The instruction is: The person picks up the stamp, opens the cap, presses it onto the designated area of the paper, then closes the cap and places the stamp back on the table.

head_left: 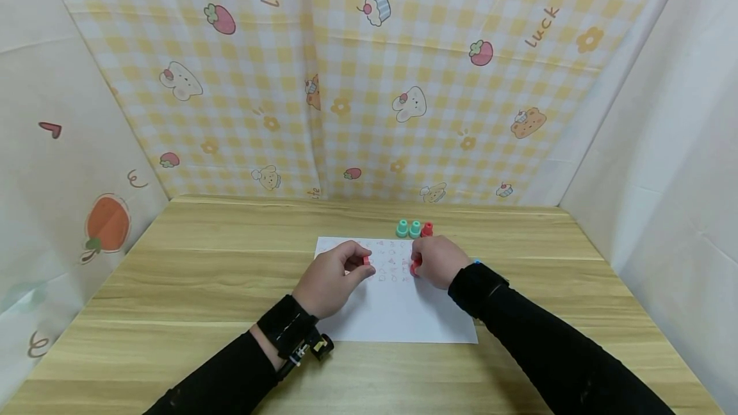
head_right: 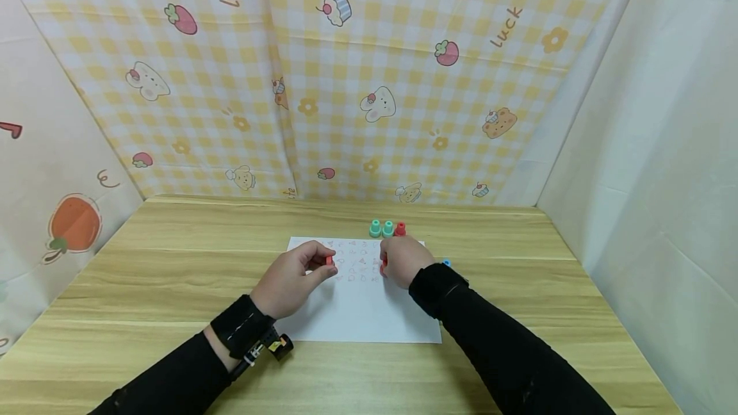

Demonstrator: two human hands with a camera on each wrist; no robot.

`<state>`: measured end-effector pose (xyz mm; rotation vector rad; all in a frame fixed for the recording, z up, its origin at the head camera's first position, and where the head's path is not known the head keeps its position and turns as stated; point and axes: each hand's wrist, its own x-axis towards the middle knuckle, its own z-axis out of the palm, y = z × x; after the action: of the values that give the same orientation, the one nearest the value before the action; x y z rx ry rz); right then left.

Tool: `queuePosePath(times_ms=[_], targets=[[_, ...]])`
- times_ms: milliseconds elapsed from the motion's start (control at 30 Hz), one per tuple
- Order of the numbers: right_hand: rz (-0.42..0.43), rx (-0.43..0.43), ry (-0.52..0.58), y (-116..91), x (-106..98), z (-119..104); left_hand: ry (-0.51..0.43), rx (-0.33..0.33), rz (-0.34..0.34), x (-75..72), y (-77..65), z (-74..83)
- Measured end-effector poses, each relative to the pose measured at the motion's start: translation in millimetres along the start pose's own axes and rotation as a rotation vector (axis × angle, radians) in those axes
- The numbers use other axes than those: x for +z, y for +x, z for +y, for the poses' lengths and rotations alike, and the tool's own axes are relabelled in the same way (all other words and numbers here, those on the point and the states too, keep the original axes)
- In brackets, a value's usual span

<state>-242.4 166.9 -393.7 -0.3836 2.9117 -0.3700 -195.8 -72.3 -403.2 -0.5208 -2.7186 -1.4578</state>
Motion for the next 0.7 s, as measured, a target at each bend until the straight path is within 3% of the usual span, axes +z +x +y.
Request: queuePosePath(times_ms=[700], targets=[[0.006, 0.003, 0.019, -1.3, 1.1, 1.6, -0.002, -0.002, 0.0, -0.3, -0.4, 0.4]])
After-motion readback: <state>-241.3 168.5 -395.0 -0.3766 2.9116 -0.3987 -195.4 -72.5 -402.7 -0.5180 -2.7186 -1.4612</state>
